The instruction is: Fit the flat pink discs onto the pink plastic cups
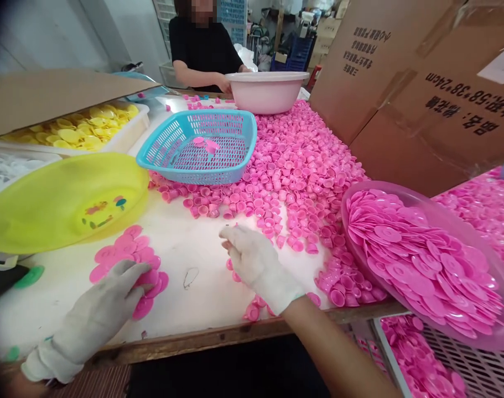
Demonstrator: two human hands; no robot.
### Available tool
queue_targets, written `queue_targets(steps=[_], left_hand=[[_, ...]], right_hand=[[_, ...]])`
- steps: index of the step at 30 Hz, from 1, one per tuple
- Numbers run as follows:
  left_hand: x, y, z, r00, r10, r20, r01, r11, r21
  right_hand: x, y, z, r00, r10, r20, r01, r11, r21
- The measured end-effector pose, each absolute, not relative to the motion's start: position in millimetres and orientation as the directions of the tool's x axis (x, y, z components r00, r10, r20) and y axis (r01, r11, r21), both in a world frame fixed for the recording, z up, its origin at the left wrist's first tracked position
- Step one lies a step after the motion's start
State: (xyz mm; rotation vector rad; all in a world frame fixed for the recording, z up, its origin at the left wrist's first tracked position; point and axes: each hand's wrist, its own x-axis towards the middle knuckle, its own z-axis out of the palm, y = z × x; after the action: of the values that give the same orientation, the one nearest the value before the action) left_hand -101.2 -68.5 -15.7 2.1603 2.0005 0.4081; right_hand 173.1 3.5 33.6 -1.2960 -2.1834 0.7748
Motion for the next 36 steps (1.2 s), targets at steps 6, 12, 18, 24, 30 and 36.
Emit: queue_targets(steps=[6,12,18,24,30,36], left_hand=[[-88,-71,-8,-0.047,0.995,-0.087,0.818,0.088,0.568],[-58,-75,2,0.055,0.893,-0.447,0.232,0.424,0.875],[-28,-75,-7,0.178,0.873,-0.454,0.204,0.419,0.885],[-26,-71,-20,0.180,0.817,-0.548,0.374,0.459,0.806],[-34,-64,-31,0.319,0.720,-0.616,0.255,0.561,0.787],[-30,-53,-20,0.317,0.698,-0.642,0.304,0.567,0.766]], right_hand=[[161,-21,-15,-0.536,0.835,-0.122,0.839,0.511,-0.188],[139,-50,-16,-0.596,0.801,-0.060,0.705,0.486,-0.517],[142,-62,-14,-0.467,0.856,-0.222,0.471,0.028,-0.882],[139,-62,-28,-0.431,0.803,-0.411,0.415,-0.228,-0.881],[134,-57,-32,-0.510,0.595,-0.622,0.285,-0.565,-0.774],[132,-48,-29,-0.542,0.513,-0.666,0.315,-0.610,-0.727]])
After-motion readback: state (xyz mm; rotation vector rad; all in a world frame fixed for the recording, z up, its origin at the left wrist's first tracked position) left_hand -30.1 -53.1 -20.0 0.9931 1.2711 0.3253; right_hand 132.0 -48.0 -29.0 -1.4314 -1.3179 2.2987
